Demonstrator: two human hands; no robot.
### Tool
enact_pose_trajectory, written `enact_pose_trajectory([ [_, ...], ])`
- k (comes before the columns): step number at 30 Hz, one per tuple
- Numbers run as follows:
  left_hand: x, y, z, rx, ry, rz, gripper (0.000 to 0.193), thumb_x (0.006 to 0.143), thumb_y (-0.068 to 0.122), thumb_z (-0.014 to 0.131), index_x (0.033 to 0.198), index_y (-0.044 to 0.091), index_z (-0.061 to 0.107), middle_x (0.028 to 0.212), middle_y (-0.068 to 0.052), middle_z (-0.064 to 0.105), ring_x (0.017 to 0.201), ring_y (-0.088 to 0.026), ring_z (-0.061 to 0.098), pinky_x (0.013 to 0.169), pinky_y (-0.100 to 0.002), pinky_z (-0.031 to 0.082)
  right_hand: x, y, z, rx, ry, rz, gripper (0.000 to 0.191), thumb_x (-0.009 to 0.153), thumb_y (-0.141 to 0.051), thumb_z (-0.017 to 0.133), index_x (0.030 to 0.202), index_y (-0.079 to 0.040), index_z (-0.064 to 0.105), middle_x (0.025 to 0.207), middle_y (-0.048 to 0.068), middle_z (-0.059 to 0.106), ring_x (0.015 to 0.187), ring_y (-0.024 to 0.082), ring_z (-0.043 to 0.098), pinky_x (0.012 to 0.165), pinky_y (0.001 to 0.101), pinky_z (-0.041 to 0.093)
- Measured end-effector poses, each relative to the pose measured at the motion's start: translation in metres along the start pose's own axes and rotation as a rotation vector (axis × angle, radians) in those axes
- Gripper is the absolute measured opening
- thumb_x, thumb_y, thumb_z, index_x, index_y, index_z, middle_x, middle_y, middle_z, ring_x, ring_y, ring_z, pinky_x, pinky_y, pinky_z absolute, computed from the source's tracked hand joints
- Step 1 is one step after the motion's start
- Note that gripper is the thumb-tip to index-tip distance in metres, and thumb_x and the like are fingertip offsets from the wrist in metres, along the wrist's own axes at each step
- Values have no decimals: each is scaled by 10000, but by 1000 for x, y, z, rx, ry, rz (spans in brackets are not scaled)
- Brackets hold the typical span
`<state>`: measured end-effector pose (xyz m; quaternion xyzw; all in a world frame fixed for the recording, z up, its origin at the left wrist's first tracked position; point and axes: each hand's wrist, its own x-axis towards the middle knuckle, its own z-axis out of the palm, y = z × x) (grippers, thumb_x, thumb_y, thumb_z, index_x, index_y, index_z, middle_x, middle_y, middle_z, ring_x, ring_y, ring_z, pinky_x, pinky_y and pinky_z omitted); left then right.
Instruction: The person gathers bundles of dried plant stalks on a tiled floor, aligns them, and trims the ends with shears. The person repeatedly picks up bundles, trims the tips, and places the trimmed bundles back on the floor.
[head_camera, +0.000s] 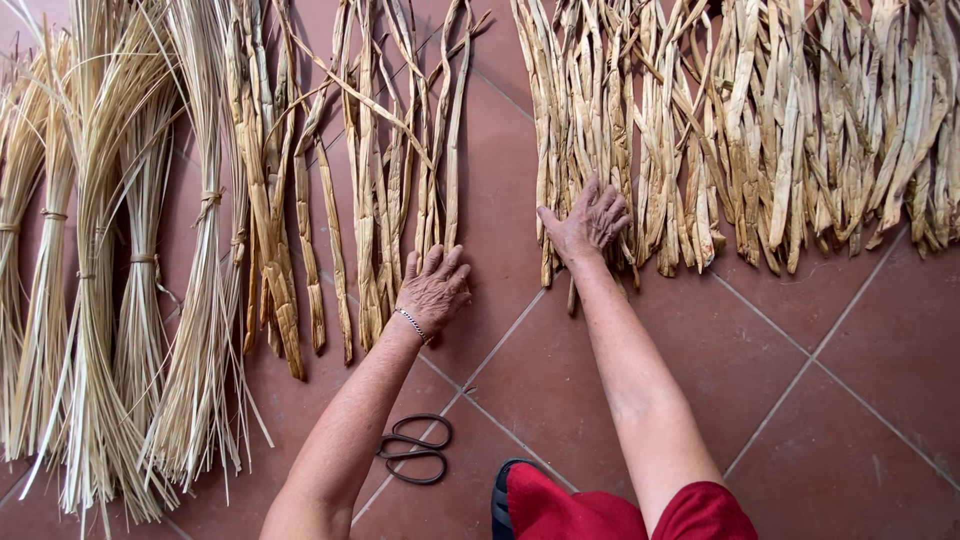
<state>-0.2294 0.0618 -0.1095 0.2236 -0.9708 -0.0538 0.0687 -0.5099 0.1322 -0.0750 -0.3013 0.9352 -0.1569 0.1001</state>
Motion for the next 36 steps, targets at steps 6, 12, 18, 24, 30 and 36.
enact_pose_trajectory([
  [6, -14, -31, -11, 57, -161, -259, 555, 912, 444, 657, 1397, 192, 559, 1475, -31, 448, 1339, -290, 402, 1117, -588, 264, -5, -11, -20, -66, 19, -70, 1300, 685, -686, 835, 1568, -76, 101, 1595, 351, 191, 1523, 562, 43, 1146, 778, 9],
  [12, -28, -47, -25, 17, -205, -369, 525, 932, 415, 651, 1409, 224, 543, 1448, -15, 447, 1346, -289, 398, 1093, -610, 262, 3, -24, -24, -51, -146, 50, 1247, 768, -538, 790, 1635, -54, 35, 1550, 340, 264, 1488, 530, 183, 1245, 687, 55],
  [18, -33, -55, -28, -17, -211, -390, 577, 866, 355, 706, 1395, 195, 541, 1492, -24, 437, 1356, -309, 383, 1090, -657, 222, 23, -20, -8, 61, -43, -31, 1212, 661, -233, 839, 1536, 50, 50, 1506, 372, 290, 1442, 488, 290, 1200, 570, 162],
  [24, -24, -31, -26, -111, -15, -340, 560, 862, 303, 744, 1377, 186, 558, 1476, -86, 513, 1360, -306, 454, 1155, -563, 238, 28, -11, -16, 211, -185, 36, 723, 856, -157, 747, 1407, 79, 343, 1098, 275, 663, 914, 364, 695, 816, 530, 530],
  [30, 20, 5, -12, -1322, -34, -643, 687, 903, 445, 781, 1446, 109, 528, 1365, -108, 668, 1263, -198, 649, 1082, -359, 516, -17, -23, -32, 732, -8, -147, 725, 774, -27, 669, 1435, 53, 382, 1031, 150, 700, 771, 236, 723, 676, 328, 651],
  [36, 75, 42, -3, -1907, -76, -877, 615, 791, 339, 824, 1306, 111, 576, 1202, -69, 701, 1024, -182, 687, 832, -359, 576, -116, -41, -25, 743, -197, -350, 714, 838, -179, 794, 1429, 2, 437, 1168, 189, 724, 1039, 260, 734, 917, 370, 606],
])
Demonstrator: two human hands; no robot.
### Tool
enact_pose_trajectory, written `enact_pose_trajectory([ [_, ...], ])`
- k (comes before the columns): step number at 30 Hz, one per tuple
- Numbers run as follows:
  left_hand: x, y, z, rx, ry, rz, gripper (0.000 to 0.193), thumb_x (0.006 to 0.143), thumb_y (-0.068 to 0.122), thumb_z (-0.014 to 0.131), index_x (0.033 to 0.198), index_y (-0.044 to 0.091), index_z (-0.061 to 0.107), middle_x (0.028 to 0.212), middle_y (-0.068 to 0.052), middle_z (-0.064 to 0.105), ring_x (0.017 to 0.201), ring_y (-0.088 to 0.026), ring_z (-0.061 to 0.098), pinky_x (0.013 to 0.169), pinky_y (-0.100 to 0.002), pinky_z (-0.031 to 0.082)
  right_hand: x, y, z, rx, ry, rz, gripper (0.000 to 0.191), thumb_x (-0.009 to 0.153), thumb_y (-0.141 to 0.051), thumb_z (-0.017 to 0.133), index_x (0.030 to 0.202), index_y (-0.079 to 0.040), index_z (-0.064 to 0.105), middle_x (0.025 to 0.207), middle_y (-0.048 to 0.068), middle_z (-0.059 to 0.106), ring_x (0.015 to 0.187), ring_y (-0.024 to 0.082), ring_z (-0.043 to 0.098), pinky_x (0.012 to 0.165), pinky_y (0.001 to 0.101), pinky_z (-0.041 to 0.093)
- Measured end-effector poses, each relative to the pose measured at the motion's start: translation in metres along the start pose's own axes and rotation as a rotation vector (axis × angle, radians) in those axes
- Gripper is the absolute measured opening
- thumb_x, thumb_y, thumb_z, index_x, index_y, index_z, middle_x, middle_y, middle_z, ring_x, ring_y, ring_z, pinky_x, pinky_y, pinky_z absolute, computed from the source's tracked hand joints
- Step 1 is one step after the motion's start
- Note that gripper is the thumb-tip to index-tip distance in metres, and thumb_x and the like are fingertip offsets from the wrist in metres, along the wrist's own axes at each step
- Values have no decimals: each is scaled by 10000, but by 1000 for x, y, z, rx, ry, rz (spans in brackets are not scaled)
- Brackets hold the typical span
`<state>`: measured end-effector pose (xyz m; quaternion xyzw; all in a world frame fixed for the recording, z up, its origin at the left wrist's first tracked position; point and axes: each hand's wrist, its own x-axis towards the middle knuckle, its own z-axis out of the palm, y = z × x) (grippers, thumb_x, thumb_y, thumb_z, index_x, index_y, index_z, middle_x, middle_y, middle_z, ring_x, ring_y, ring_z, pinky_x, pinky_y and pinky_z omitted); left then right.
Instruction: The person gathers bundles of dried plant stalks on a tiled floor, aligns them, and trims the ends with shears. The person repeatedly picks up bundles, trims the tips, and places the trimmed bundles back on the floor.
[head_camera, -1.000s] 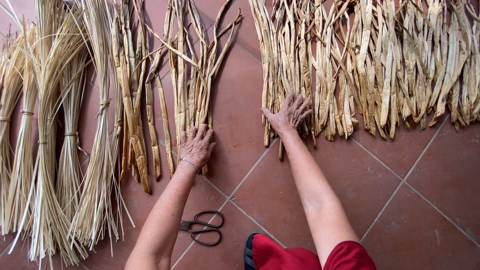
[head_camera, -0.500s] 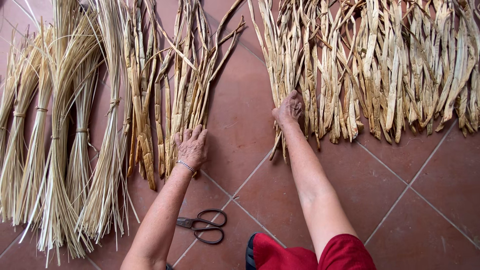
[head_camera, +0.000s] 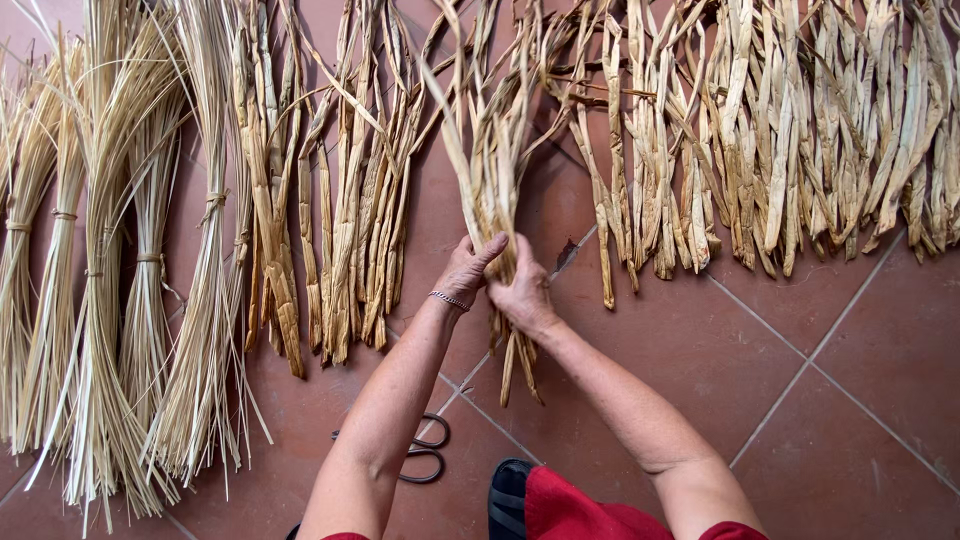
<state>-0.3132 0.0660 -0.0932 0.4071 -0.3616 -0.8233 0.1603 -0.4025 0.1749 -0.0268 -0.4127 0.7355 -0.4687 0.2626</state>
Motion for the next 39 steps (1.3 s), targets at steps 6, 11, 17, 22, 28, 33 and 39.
enact_pose_trajectory([
  [6, -4, -17, -12, -88, 14, -131, 347, 807, 124, 851, 1088, 6, 685, 916, -114, 755, 789, -210, 737, 713, -358, 622, 22, 50, -50, -42, -303, 263, 434, 845, -389, 785, 1122, -57, 766, 1050, 91, 784, 986, 193, 733, 913, 369, 575],
  [11, -7, -20, -24, -56, 14, -105, 237, 860, 91, 793, 1041, -6, 674, 815, -129, 749, 690, -213, 728, 639, -351, 615, 67, 104, -108, -756, 329, 33, 606, 727, -310, 874, 1194, 8, 654, 1120, 221, 629, 1095, 344, 546, 981, 519, 419],
  [17, -11, -19, -18, -95, -28, -28, 277, 852, 110, 794, 1074, 44, 642, 842, -113, 741, 715, -208, 735, 662, -350, 635, 77, 116, -112, -902, 291, 88, 575, 691, -287, 889, 1099, 26, 632, 989, 228, 618, 947, 325, 551, 814, 472, 447],
  [22, -10, -16, -14, -102, -16, -51, 347, 832, 153, 838, 1100, 39, 650, 870, -99, 739, 743, -204, 729, 686, -355, 629, 85, 99, -115, -337, 207, 336, 279, 783, -148, 801, 1004, -26, 682, 871, 115, 698, 746, 185, 653, 636, 335, 540],
  [28, -8, -21, -11, -103, 7, -97, 473, 757, 339, 843, 1131, 120, 654, 917, -50, 752, 785, -165, 736, 675, -332, 632, 23, 57, -36, 44, 55, 137, 198, 837, -89, 776, 1005, 0, 721, 843, 64, 742, 704, 145, 697, 615, 281, 613],
  [33, -1, -28, -17, -45, -23, -150, 406, 781, 244, 894, 1045, 0, 705, 864, -91, 732, 739, -191, 704, 660, -319, 601, -14, 48, -11, -12, -355, 159, 316, 857, -256, 835, 1050, -41, 708, 854, 91, 711, 773, 179, 648, 690, 345, 576],
  [39, -5, -8, -20, 150, 81, -123, 252, 739, 66, 836, 927, -45, 712, 786, -149, 744, 641, -214, 727, 621, -330, 626, 59, 101, -106, -776, -114, -1, 403, 911, -447, 690, 1235, -209, 712, 1421, 31, 592, 1338, 271, 419, 1151, 549, 312],
])
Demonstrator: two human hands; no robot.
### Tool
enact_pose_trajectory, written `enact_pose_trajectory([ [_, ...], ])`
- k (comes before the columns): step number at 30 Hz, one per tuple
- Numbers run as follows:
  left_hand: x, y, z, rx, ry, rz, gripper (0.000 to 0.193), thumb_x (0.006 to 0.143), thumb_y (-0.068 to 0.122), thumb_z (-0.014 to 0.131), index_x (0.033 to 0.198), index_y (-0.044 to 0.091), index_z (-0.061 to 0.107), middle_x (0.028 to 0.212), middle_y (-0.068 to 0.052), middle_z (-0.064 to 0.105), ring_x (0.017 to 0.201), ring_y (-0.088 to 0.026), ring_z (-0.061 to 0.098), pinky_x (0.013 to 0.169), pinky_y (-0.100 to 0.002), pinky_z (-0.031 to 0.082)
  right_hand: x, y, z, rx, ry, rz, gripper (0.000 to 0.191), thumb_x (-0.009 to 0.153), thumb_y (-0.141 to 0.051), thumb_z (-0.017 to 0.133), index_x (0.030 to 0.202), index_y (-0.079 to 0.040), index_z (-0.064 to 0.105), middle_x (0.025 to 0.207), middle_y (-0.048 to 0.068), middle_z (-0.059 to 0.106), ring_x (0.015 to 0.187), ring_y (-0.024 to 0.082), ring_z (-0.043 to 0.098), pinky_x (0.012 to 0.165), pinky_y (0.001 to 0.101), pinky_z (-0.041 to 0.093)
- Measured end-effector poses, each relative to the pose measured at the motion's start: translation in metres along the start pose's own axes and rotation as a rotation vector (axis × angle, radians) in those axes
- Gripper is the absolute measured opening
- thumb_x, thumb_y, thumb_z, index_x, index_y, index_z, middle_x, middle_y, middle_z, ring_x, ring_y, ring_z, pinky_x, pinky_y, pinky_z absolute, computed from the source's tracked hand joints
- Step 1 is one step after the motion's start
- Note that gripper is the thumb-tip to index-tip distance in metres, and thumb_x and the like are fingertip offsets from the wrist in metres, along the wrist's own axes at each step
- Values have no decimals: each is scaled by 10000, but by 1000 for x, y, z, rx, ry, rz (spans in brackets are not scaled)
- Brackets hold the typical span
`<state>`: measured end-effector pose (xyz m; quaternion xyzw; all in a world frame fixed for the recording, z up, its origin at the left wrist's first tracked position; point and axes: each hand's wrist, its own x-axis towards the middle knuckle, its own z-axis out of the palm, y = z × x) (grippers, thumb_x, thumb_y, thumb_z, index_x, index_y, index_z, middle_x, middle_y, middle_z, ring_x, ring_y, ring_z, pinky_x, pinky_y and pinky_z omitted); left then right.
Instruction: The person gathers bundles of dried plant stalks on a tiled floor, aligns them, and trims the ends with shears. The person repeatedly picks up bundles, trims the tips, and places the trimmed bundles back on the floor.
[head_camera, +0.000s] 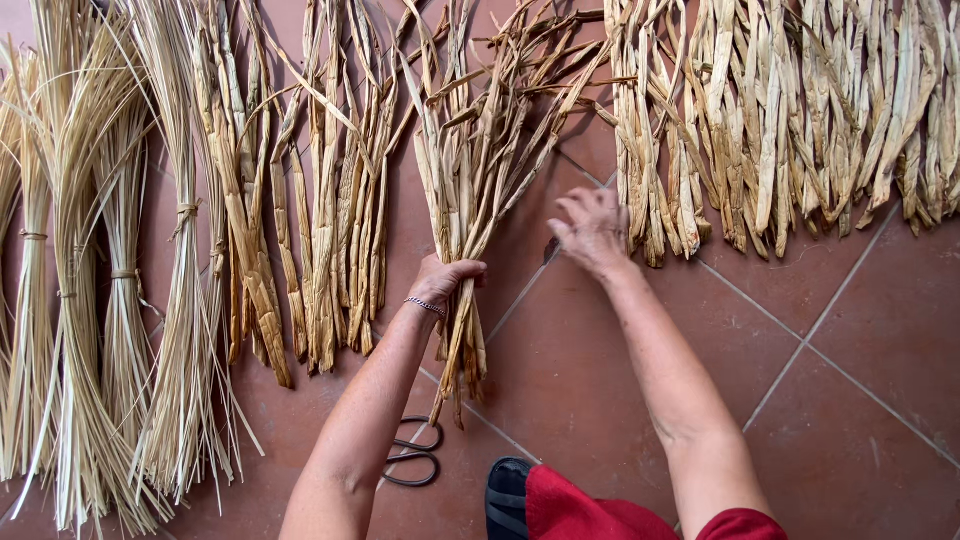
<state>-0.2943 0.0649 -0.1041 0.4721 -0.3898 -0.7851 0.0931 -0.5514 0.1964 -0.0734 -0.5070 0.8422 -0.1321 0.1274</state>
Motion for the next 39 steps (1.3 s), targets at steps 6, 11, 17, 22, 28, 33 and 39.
enact_pose_trajectory([
  [6, -21, 94, 15, 408, 26, 140, 303, 740, 47, 831, 997, -39, 695, 792, -141, 734, 625, -189, 704, 562, -323, 618, 30, 73, -31, -267, -115, 85, 613, 1013, -453, 482, 1583, -254, 370, 1689, -60, 199, 1574, 327, 9, 1166, 744, -82],
  [11, -62, 222, -5, 95, -27, 586, 297, 786, 27, 821, 1049, -45, 704, 876, -112, 748, 712, -163, 724, 641, -298, 648, 38, 93, -53, -184, -119, 365, 745, 944, -524, 498, 1580, -202, 281, 1669, -19, 106, 1518, 382, -54, 1096, 766, -60],
  [17, -112, 242, -29, 78, 89, 564, 298, 805, 99, 846, 1034, -7, 687, 875, -91, 733, 735, -165, 726, 705, -311, 651, 19, 85, -42, -284, 86, 412, 553, 932, -366, 714, 1382, -72, 581, 1620, 77, 364, 1554, 474, 140, 1148, 815, 35],
  [22, -117, 150, -46, 319, 141, 122, 358, 745, 139, 854, 1022, -3, 677, 780, -106, 713, 617, -164, 698, 576, -303, 632, 13, 84, -12, -221, 336, -23, 333, 960, -41, 644, 1246, -209, 668, 1528, 22, 569, 1493, 416, 367, 1241, 737, 94],
  [28, -125, 60, -62, 237, 65, 31, 431, 719, 72, 830, 1067, 6, 584, 740, -118, 700, 575, -209, 691, 522, -344, 613, -4, 49, -7, -122, 299, 134, 111, 1037, -159, 668, 1129, -101, 693, 1253, 109, 693, 1318, 338, 530, 1172, 566, 426],
  [33, -142, 37, -46, 231, 97, 114, 610, 714, 74, 822, 1233, 93, 501, 834, -101, 698, 625, -180, 691, 545, -329, 613, -47, -89, 32, 1611, -575, 389, 767, 746, -703, 690, 1262, -150, 562, 1317, 185, 671, 1102, 320, 714, 863, 522, 605],
  [39, -194, 15, -51, 514, -203, 73, 645, 713, 155, 846, 1284, 79, 555, 884, -92, 728, 698, -149, 727, 658, -336, 667, -76, -175, 35, 2237, -657, 224, 1114, 639, -783, 761, 1452, -72, 487, 1407, 176, 574, 1240, 389, 641, 1046, 574, 538],
])
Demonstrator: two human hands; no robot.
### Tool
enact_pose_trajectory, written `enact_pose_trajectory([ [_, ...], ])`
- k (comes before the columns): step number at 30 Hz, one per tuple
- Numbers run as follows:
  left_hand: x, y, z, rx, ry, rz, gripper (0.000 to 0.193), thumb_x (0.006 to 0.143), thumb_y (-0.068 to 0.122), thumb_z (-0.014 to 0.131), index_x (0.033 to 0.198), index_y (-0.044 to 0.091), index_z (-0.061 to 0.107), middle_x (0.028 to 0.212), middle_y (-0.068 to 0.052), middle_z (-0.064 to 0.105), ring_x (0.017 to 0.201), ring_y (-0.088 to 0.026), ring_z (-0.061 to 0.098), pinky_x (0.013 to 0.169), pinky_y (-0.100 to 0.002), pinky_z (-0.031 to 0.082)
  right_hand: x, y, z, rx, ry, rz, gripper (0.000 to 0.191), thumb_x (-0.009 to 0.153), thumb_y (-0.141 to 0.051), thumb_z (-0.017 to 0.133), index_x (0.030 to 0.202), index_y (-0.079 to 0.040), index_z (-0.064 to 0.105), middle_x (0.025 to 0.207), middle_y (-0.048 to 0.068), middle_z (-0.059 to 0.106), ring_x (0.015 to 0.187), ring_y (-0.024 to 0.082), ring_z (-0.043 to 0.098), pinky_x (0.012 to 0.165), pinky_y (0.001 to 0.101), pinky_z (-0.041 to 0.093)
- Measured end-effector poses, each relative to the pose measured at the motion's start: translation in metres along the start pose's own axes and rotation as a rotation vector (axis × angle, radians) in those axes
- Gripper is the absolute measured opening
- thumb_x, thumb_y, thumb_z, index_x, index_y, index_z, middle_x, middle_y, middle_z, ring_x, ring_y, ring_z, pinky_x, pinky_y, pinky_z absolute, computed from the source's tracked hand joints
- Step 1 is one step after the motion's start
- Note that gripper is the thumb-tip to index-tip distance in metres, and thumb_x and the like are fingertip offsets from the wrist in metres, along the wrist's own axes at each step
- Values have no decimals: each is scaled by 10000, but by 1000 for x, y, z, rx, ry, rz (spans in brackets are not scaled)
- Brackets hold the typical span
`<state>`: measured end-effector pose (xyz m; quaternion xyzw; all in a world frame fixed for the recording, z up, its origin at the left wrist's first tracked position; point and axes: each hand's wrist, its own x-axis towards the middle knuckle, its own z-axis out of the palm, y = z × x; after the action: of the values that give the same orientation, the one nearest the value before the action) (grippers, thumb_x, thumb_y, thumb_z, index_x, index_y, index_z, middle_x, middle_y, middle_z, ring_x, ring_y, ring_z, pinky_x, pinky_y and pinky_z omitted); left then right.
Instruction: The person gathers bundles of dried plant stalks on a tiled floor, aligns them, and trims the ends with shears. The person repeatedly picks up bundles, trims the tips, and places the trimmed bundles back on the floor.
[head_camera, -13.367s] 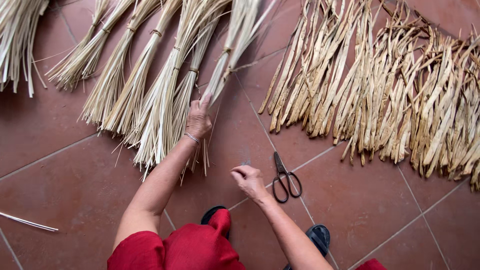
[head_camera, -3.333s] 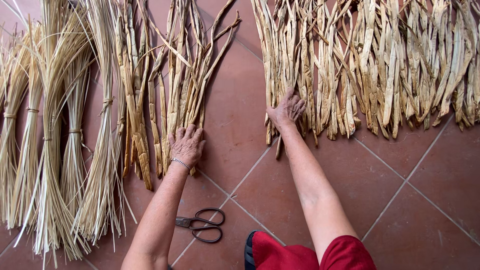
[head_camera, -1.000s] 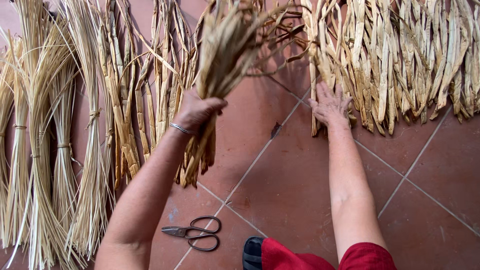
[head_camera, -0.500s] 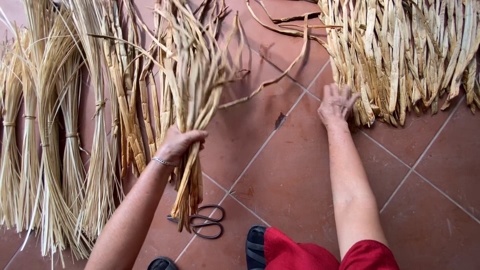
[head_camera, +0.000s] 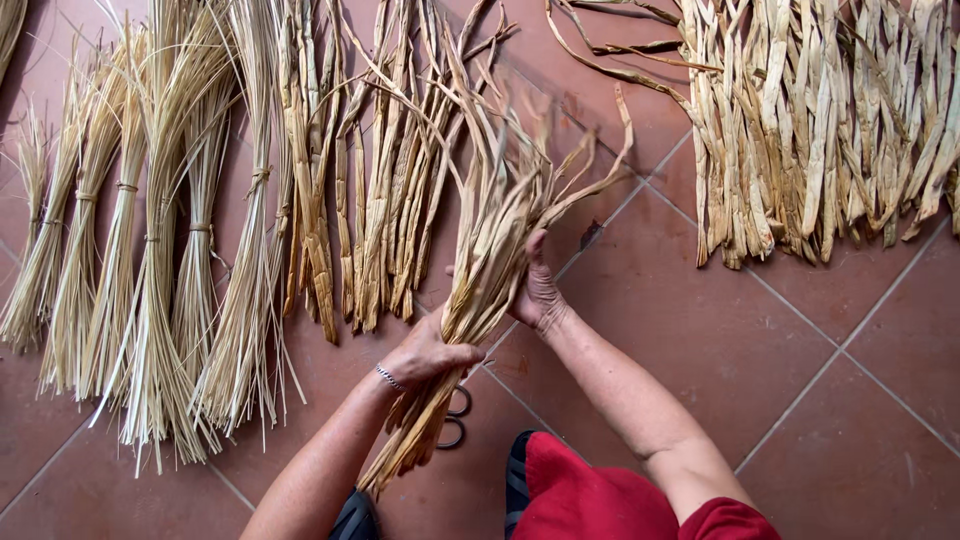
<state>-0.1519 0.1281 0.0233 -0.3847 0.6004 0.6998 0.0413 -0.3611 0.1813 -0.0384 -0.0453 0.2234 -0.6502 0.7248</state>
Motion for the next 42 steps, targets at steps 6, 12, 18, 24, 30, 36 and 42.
enact_pose_trajectory([
  [6, -37, -30, -16, -69, -164, -126, 481, 759, 212, 886, 1114, -31, 670, 873, -134, 726, 739, -186, 712, 696, -369, 616, 13, 18, 18, 12, -30, 24, 940, 788, -564, 853, 1465, -6, 516, 1408, 198, 607, 1262, 303, 642, 1118, 518, 522],
  [12, -10, -14, -19, 213, 28, 532, 670, 785, 264, 894, 1351, 35, 616, 1302, -91, 666, 1220, -228, 604, 1042, -413, 510, 6, -42, 83, -286, -240, -75, 545, 929, -247, 820, 1357, 22, 614, 1306, 273, 692, 1188, 369, 696, 1023, 478, 591],
  [18, 19, 54, -29, -126, -85, 665, 882, 724, 176, 916, 1478, 64, 474, 1315, -64, 649, 1215, -201, 628, 1061, -391, 564, -13, -77, 173, -604, -141, -458, 570, 879, 30, 830, 1380, -12, 561, 1179, 82, 692, 1071, 244, 708, 923, 407, 643],
  [24, 9, 114, -30, 5, 24, 718, 933, 729, 137, 935, 1532, 81, 461, 1309, -117, 685, 1190, -219, 666, 1016, -403, 608, -32, -112, 208, -808, -288, -622, 662, 916, 4, 908, 1461, 2, 532, 1308, 79, 664, 1202, 194, 681, 1045, 368, 610],
  [30, 20, 111, -33, 152, 93, 967, 1037, 722, 201, 977, 1547, 84, 361, 1410, -119, 604, 1282, -242, 609, 1100, -413, 535, -29, -119, 164, -1039, -262, -426, 685, 747, -74, 928, 1345, -20, 600, 1229, 53, 690, 1134, 156, 664, 966, 321, 596],
  [36, 38, 80, -29, 217, 245, 854, 947, 708, 241, 966, 1479, 93, 436, 1311, -105, 676, 1186, -221, 669, 1021, -385, 552, -15, -104, 111, -1178, -193, -381, 493, 813, -102, 897, 1234, -24, 652, 1137, 60, 697, 1074, 147, 671, 921, 324, 604],
  [42, 43, 82, -21, 319, 321, 802, 579, 923, 264, 887, 1426, 179, 612, 1205, -56, 773, 1053, -174, 779, 965, -319, 637, -17, -105, 123, -1133, -139, -550, 353, 939, -71, 876, 1221, -4, 676, 1101, 87, 756, 965, 170, 741, 857, 321, 659],
])
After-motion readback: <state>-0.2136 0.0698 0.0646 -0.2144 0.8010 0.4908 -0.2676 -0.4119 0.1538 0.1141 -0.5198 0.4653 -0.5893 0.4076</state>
